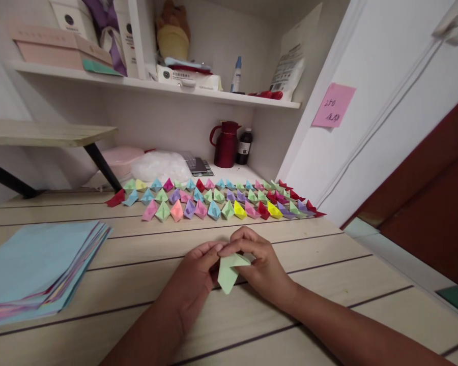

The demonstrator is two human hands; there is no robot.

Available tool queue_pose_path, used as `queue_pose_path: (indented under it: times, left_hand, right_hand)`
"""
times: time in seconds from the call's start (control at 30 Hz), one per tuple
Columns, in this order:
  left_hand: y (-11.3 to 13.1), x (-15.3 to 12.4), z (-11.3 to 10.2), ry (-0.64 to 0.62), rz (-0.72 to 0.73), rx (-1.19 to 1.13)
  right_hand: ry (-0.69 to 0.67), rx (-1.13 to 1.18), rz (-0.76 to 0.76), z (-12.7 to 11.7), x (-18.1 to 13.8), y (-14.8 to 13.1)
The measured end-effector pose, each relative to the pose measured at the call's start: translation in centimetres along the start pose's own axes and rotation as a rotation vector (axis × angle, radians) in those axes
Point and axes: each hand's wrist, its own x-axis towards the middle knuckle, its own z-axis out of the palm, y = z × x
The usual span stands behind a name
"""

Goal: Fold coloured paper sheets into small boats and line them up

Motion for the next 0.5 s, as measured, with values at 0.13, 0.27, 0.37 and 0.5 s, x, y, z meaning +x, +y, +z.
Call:
queue_pose_path:
  times: [0.13, 0.27, 0.37, 0.5]
  left_hand:
    - [-0.12, 0.17, -0.38, -0.019, -0.029, -0.017]
    - [-0.29, 0.24, -0.56, -0.052, -0.034, -0.061]
    - [-0.58, 0.18, -0.42, -0.050, 0.009, -0.081]
    - [-0.97, 0.11, -0.11, -0.050, 0.052, -0.097]
  right_hand:
    - [-0.013, -0.085, -0.078, 0.03, -0.14, 0.31]
    - [-0.070, -0.263, -0.153, 0.09, -0.23, 0.81]
    - [-0.132, -0.343, -0.176, 0.22, -0.04, 0.88]
    - [-0.163, -0.357, -0.115, 0.21, 0.31, 0.70]
